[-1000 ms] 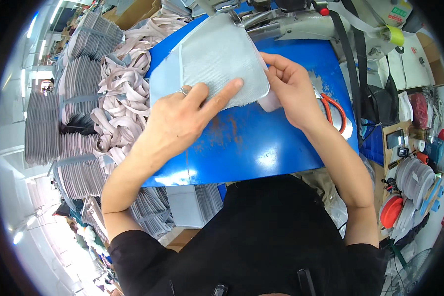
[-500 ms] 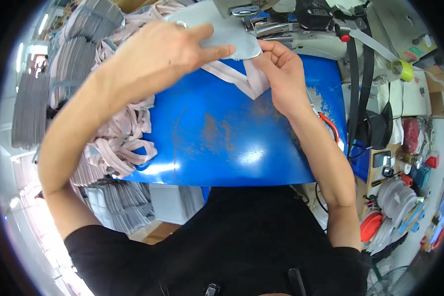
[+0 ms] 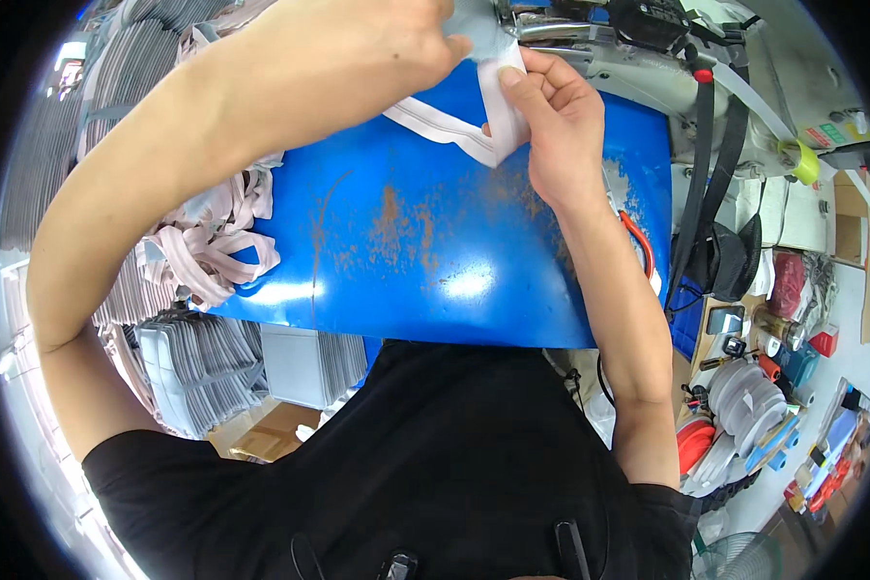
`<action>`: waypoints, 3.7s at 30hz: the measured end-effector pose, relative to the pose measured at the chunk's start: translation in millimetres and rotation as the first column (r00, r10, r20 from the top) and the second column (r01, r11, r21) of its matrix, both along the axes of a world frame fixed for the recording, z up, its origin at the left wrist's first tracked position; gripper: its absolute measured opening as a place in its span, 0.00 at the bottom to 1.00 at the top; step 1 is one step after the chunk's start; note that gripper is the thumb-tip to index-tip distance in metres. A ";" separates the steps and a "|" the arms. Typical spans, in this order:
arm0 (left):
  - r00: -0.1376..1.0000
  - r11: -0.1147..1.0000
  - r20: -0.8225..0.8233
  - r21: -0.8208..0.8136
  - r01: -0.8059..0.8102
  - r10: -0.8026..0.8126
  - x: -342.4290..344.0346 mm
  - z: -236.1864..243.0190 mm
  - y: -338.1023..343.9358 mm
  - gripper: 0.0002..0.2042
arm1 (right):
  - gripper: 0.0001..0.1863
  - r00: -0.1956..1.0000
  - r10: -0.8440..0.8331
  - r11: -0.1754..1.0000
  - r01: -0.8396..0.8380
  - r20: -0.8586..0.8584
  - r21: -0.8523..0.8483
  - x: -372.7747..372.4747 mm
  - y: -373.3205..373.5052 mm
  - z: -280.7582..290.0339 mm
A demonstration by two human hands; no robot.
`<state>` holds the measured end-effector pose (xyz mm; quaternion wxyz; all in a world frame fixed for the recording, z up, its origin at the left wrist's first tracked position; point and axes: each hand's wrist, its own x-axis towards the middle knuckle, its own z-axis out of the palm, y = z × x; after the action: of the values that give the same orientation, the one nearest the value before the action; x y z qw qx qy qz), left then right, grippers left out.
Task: Assembling fabric bags and sewing on straps and mesh components using an industrial sewing machine.
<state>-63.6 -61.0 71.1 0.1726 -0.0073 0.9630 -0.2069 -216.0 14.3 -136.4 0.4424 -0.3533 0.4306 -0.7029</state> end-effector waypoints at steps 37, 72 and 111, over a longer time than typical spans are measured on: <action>0.913 0.972 -0.353 0.185 -0.147 0.206 74.2 -70.1 98.8 0.37 | 0.18 0.964 0.114 0.993 -0.115 0.241 -0.011 16.0 69.2 3.9; 0.970 0.978 -0.130 0.048 -0.202 0.207 0.7 -22.1 24.2 0.16 | 0.15 0.995 -0.034 0.997 0.040 0.096 -0.061 7.8 -1.8 -5.4; 0.327 0.884 -0.868 0.440 0.159 0.373 45.3 -110.8 64.4 0.19 | 0.17 0.145 0.166 0.979 0.097 -0.975 0.181 -13.6 36.7 70.9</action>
<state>-18.3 3.5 -39.7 -0.4039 -0.1510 0.8990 0.0769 -229.6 51.0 -65.5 0.1023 -0.6896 0.6746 -0.2428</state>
